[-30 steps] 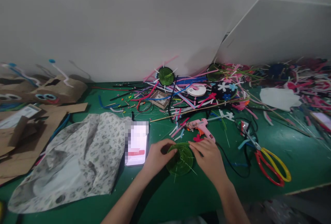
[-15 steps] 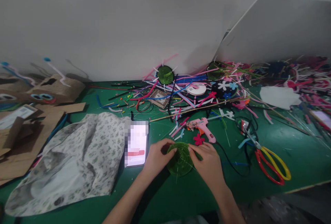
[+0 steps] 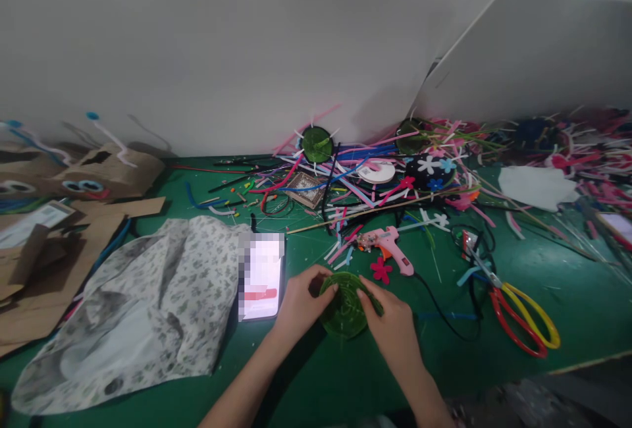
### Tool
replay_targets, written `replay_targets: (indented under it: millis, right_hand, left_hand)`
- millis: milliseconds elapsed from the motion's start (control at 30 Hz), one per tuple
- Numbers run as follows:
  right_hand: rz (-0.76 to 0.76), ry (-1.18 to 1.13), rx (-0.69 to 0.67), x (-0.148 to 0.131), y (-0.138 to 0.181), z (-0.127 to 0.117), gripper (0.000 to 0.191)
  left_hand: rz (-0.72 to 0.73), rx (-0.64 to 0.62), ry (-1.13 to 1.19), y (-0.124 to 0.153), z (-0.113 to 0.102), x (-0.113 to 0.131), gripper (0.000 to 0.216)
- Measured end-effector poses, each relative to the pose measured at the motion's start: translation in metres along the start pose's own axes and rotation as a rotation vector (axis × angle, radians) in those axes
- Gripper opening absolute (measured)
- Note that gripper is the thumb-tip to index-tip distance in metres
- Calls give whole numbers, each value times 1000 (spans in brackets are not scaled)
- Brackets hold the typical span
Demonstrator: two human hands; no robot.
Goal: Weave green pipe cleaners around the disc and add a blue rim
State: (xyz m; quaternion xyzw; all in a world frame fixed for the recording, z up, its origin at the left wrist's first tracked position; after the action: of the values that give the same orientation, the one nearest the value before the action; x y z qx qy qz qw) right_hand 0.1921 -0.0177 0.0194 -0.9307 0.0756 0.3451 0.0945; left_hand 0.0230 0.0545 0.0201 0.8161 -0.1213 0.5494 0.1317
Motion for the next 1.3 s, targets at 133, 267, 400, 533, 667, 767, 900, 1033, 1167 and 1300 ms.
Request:
replay_targets:
  millis: [133,267,400,533,667,767,900,1033,1167,1300]
  right_hand:
    - [54,-86,17,2,1,2,31]
    - [133,-155,6,2,-5,-4,35]
    - [165,-242,-11,1,-16,-12,55]
    - [136,-274,-60,-1,-25,-16,58]
    - [67,-252,-147,-7,-29,-16,60]
    - [16,-219,-171,-15,-31,-13,63]
    - [-14,-222,-125,-22,-31,-5,62]
    - [16,-254,-76,-18,-31,4,58]
    - [10,-262,-63,-14,-31,10,55]
    - [-53,-244,-13,-19,-31,14,54]
  left_hand:
    - [-7,-23,3,0,0,1,11]
    - [12,-60,18,1,0,4,16]
    - [-12,-128,28,4,2,4,17]
    - [-61,-197,28,6,3,2,24]
    - [-42,-157,53,6,0,4,28]
    - [-5,-111,70,5,-2,6,45]
    - [102,-105,19,4,-2,6,36]
    - [133,-79,-28,2,-1,4,32]
    - [137,-55,-45,2,1,2,29]
    - [132,16,-56,0,0,-2,24]
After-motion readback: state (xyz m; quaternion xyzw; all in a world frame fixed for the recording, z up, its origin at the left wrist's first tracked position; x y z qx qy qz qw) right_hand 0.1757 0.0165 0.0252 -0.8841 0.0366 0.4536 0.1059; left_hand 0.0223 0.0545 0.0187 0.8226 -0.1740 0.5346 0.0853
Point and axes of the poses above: each hand's wrist, its own y-axis away from the middle knuckle, its own z-axis out of the palm, x = y × z, the point moved 3 cm from there along -y, towards the middle knuckle, and after that the axes turned 1 degree about -y, right-handed, at the moved point
